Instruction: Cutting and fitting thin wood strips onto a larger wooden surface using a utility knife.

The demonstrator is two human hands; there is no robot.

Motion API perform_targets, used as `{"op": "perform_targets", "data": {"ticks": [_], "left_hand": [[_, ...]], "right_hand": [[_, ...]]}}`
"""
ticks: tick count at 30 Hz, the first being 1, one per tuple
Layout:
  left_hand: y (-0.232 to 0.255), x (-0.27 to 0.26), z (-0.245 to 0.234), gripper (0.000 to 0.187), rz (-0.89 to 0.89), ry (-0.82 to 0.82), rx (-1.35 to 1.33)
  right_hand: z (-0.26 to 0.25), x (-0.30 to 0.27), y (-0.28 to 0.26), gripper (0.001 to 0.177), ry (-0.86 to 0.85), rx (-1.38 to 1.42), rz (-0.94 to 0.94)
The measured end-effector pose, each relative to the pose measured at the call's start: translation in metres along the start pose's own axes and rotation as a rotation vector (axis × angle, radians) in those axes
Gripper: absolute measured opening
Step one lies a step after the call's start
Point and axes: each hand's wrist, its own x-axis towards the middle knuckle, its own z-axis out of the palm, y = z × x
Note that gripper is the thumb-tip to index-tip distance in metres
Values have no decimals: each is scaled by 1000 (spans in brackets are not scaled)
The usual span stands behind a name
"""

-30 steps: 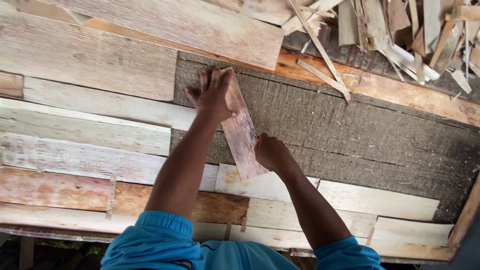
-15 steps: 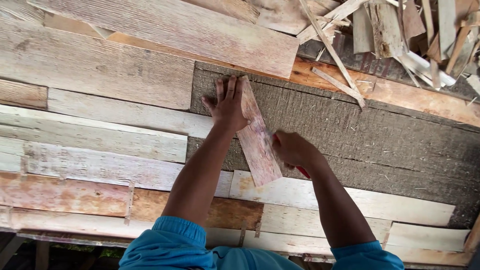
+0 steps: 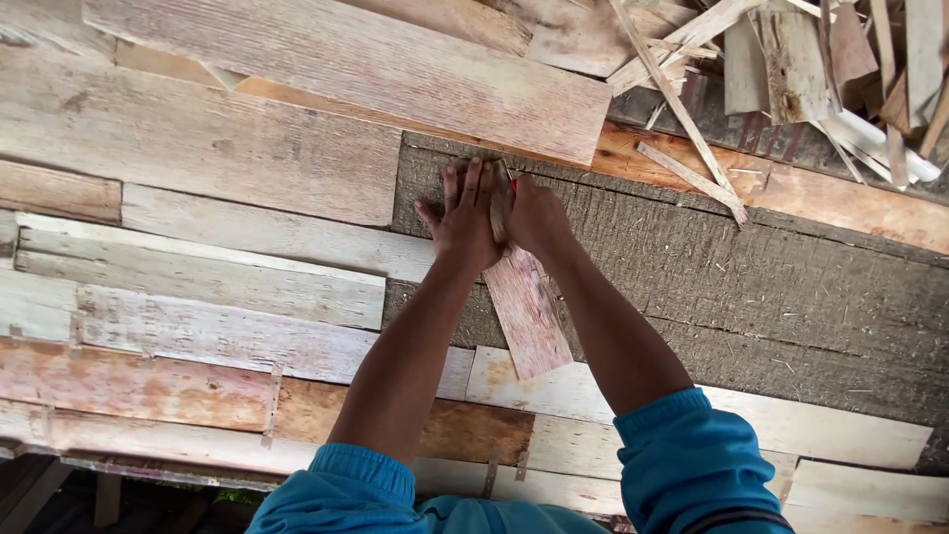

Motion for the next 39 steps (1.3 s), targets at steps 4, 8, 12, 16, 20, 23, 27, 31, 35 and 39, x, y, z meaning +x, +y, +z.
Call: {"op": "perform_targets", "data": {"ticks": [4, 8, 12, 16, 20, 23, 27, 31, 35, 39], "left_hand": [[-2, 5, 6, 127, 9, 12, -8], [-5, 8, 10, 129, 12, 20, -12], [-4, 8, 11, 128, 15, 26, -12], [-6, 10, 15, 131, 25, 30, -9], [-6, 12, 16, 133, 17, 25, -15], [-4, 13, 12, 135, 1, 22, 15], [2, 12, 8, 134, -15, 0, 25], [4, 14, 2, 131, -50, -11, 12], [12, 2, -4, 126, -95, -46, 27], [7, 13, 7, 133, -90, -30, 2]], "right_hand": [[2, 6, 3, 40, -11, -49, 10], [-2, 10, -2, 39, -73, -89, 51], [-4, 19, 0, 42, -98, -28, 39], [8, 36, 18, 43, -148, 45, 29], [-8, 29, 6, 47, -228, 174, 3], [-21, 28, -6, 50, -265, 135, 16], [-8, 15, 7, 52, -191, 18, 7], [-22, 3, -10, 41, -208, 59, 63], [7, -3, 27, 42, -260, -36, 103], [1, -22, 26, 45, -294, 6, 152]]}}
